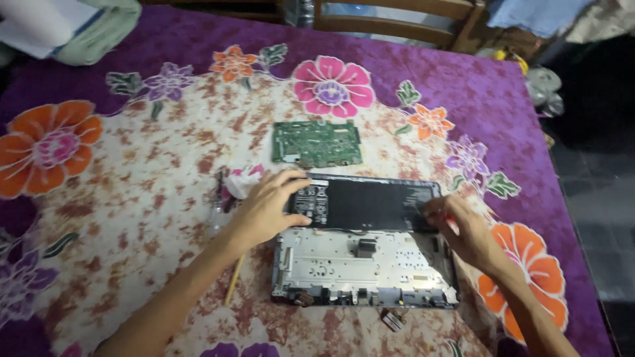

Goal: Disassembling and reassembling internal components of a laptop, including the battery and motherboard, using a screwdriver.

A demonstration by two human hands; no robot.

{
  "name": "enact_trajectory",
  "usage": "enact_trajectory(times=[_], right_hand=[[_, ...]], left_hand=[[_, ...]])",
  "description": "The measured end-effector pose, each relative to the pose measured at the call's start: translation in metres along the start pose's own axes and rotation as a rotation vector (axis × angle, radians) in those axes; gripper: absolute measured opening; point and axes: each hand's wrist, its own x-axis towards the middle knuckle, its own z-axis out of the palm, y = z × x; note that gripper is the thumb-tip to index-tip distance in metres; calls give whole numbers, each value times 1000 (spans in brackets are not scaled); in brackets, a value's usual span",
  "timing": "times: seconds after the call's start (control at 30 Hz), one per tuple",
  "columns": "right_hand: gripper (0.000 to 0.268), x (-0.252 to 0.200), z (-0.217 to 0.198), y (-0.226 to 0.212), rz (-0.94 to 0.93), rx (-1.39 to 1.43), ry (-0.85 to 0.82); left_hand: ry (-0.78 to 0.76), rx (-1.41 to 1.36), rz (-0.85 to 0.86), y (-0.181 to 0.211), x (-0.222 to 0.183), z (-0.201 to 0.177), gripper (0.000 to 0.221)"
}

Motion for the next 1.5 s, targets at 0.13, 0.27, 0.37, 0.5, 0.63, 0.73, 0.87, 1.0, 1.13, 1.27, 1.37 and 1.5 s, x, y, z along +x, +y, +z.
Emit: enact_trajectory(times=[0.13, 0.27, 0.37, 0.5, 0.63, 0.73, 0.87, 1.0, 1.13, 1.27, 1.37, 1.5], right_hand=[[17, 6, -3, 24, 201, 5, 128], [26, 21, -21, 12, 313, 79, 4], [38, 23, -26, 19, 246, 121, -73], [61, 25, -30, 19, 194, 228, -179], [67, 27, -27, 33, 186, 234, -202], [78, 35, -31, 33, 129, 176, -198], [85, 52, -41, 25, 159, 180, -347], [86, 55, -36, 39, 230, 145, -426], [81, 55, -43, 18, 237, 105, -459], [84, 52, -45, 12, 216, 69, -429], [85, 52, -45, 9, 223, 50, -444], [85, 56, -46, 9, 209, 19, -437]], left_hand=[[-35, 42, 26, -1, 7, 0, 72], [-103, 92, -37, 4, 10, -3, 86], [-133, 114, -68, 4, 12, -2, 91], [-137, 111, -56, 7, 12, -7, 89], [-171, 103, -85, 6, 14, -5, 88], [-198, 151, -105, 4, 16, -4, 91], [-152, 120, -117, 0, 18, 2, 92], [-228, 30, -136, 16, 14, -6, 88], [-232, 8, -135, 20, 13, -11, 85], [-229, -2, -95, 14, 14, -8, 83], [-216, -5, -65, 9, 14, -6, 81], [-200, 30, -40, 0, 12, 1, 81]])
